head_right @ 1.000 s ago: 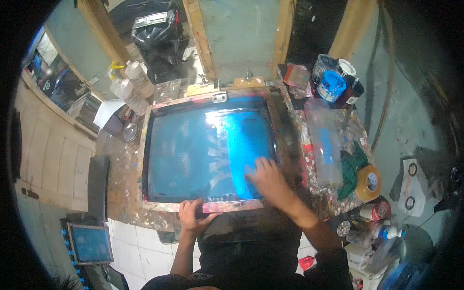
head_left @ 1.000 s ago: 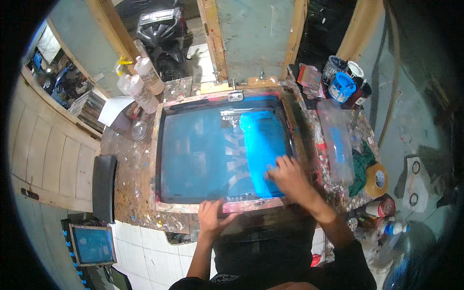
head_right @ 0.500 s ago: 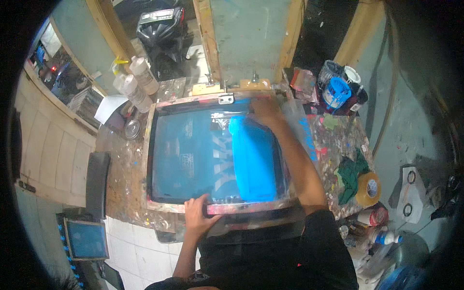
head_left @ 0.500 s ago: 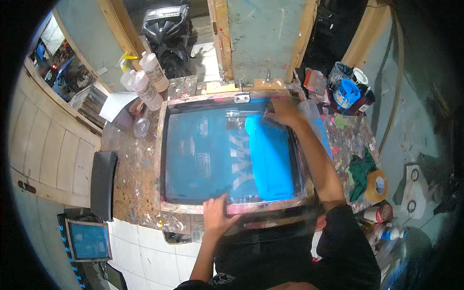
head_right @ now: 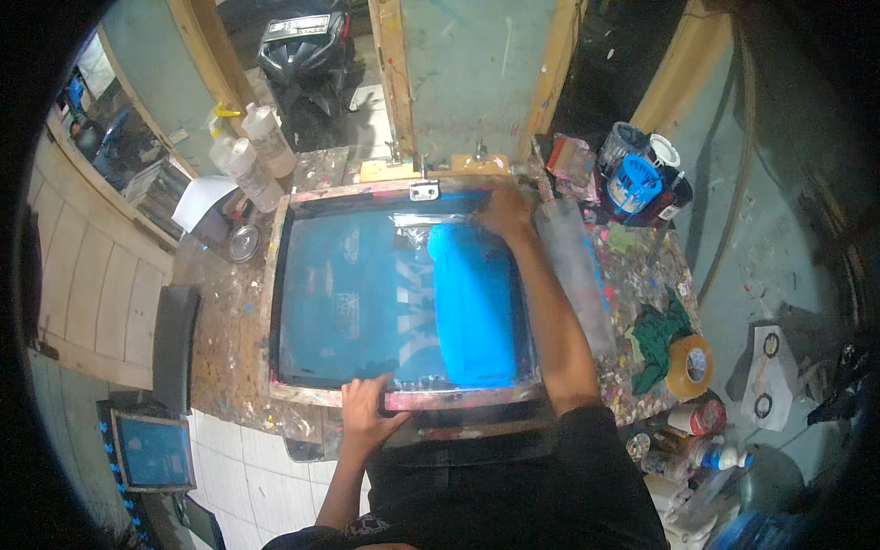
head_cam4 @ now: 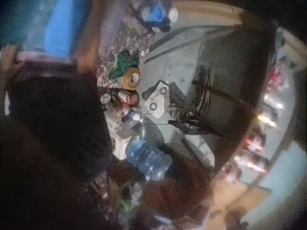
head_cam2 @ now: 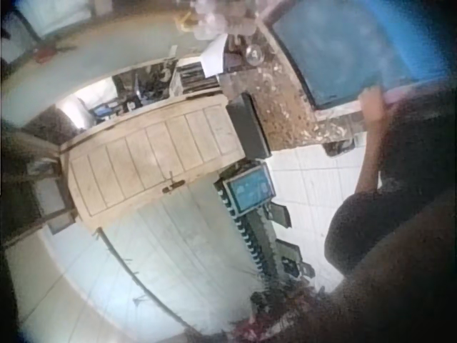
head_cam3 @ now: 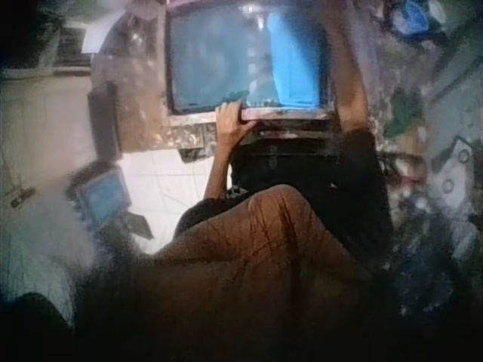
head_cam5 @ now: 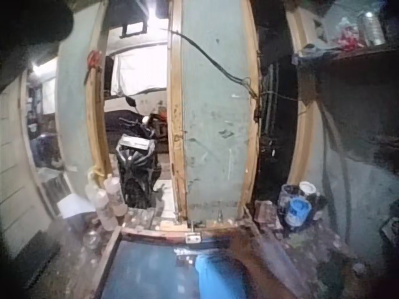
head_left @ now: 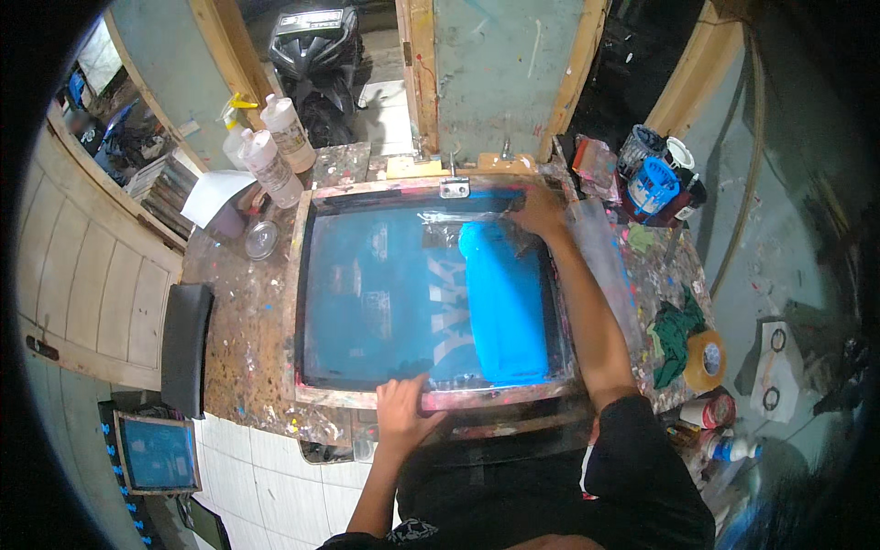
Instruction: The person performs screen printing on black fabric items by placing each item on a board, lowering a screen, and using a squeegee to apply blue ink. The person then hands the printed items to another person.
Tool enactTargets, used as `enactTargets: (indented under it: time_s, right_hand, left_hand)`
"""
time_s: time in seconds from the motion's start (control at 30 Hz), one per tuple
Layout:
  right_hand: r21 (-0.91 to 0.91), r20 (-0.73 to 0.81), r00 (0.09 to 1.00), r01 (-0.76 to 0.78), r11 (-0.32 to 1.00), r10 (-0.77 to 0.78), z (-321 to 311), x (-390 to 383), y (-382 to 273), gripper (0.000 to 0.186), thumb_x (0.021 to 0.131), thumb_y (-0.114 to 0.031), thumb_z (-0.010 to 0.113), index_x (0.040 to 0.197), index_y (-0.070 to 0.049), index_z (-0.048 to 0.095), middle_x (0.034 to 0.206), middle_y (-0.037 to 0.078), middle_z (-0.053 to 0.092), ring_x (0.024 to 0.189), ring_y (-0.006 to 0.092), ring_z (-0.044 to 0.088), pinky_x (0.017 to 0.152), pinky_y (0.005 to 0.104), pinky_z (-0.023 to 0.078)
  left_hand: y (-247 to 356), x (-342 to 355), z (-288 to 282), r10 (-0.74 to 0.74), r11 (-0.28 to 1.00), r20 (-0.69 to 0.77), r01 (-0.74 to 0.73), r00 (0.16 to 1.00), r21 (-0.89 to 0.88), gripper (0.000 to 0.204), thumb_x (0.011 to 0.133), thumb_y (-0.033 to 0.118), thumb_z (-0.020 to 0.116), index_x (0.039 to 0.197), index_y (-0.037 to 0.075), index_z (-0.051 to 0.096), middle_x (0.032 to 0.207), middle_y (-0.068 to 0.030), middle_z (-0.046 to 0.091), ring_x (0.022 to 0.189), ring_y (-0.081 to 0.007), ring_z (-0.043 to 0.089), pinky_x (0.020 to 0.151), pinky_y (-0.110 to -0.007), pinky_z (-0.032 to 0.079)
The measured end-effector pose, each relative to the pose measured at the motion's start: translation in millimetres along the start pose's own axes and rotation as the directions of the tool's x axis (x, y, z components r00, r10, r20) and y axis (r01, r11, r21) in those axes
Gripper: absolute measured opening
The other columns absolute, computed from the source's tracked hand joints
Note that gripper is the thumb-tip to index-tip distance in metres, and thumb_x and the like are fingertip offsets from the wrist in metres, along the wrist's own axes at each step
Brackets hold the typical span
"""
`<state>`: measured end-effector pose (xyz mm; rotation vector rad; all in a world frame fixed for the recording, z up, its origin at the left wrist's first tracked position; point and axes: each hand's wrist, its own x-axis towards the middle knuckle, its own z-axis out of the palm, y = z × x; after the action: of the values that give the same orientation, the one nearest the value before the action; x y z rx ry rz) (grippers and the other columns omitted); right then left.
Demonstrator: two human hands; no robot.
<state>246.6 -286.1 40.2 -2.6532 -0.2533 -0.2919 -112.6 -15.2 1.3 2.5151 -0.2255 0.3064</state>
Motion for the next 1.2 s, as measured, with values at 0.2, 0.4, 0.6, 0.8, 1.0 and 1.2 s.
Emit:
enactTargets:
  time_s: [0.2,0.4,0.6,0.8,1.0,1.2]
  right_hand:
    - [-0.066,0.337,0.906,0.295,0.953,-0.257,7.7,29.7,-35.7,0.054,0.070,-0.047,0.086,0.113,-0.018,0.076,0.110,0.016,0.074,0.110,0.0361,0.069,0.095,0.0469,0.053]
    - [0.338,0.636,0.484,0.526,0.780,-0.601,9.7,-15.2,-60.4,0.021,0.078,-0.025,0.083,0.096,-0.017,0.077,0.092,0.008,0.077,0.087,0.0280,0.074,0.080,0.0401,0.056]
    - [0.309,0.708,0.352,0.625,0.717,-0.612,-48.9,-140.8,-87.6,0.019,0.079,-0.011,0.074,0.094,-0.021,0.077,0.090,0.001,0.077,0.091,0.0234,0.071,0.092,0.0462,0.048]
    - [0.230,0.677,0.526,0.512,0.827,-0.514,-46.8,-131.4,-71.1,0.016,0.084,-0.020,0.076,0.099,-0.016,0.076,0.092,0.011,0.076,0.088,0.0288,0.073,0.081,0.0442,0.054]
    - [-0.039,0.344,0.847,0.445,0.895,-0.406,-19.2,-23.3,-18.1,0.028,0.082,-0.035,0.080,0.096,-0.012,0.076,0.094,0.012,0.076,0.089,0.0327,0.073,0.077,0.0455,0.056]
    - [-0.129,0.200,0.972,0.153,0.980,-0.125,-14.7,-93.0,-18.0,0.039,0.083,-0.037,0.078,0.102,-0.004,0.072,0.095,0.021,0.074,0.092,0.0410,0.071,0.080,0.0519,0.055]
  left_hand:
    - [-3.8,-2.0,5.4,-0.001,0.999,-0.006,0.002,1.000,0.044,0.069,0.064,0.039,0.093,0.119,0.008,0.067,0.098,-0.0072,0.065,0.093,-0.0289,0.056,0.085,-0.042,0.039]
    - [-2.7,-3.7,2.8,-0.011,0.999,0.017,0.010,1.000,0.044,0.066,0.070,0.045,0.088,0.120,0.007,0.067,0.097,-0.0089,0.063,0.095,-0.0305,0.055,0.088,-0.044,0.040]
    - [-1.7,-4.8,3.4,0.005,0.998,0.001,-0.005,1.000,0.064,0.064,0.070,0.047,0.088,0.116,0.008,0.068,0.097,-0.0081,0.063,0.095,-0.0300,0.055,0.087,-0.044,0.040]
    - [0.1,-4.4,1.5,-0.007,0.998,-0.007,0.007,1.000,0.063,0.063,0.065,0.044,0.091,0.112,0.008,0.069,0.097,-0.0068,0.064,0.094,-0.0284,0.055,0.088,-0.042,0.040]
    - [3.1,1.5,4.5,0.015,0.998,-0.001,-0.015,1.000,0.066,0.061,0.067,0.044,0.090,0.112,0.009,0.069,0.099,-0.0079,0.065,0.096,-0.0299,0.056,0.087,-0.044,0.040]
    - [-0.1,-2.9,4.7,-0.013,0.997,0.033,0.010,0.999,0.080,0.061,0.067,0.044,0.091,0.112,0.009,0.069,0.102,-0.0080,0.065,0.097,-0.0305,0.056,0.088,-0.045,0.040]
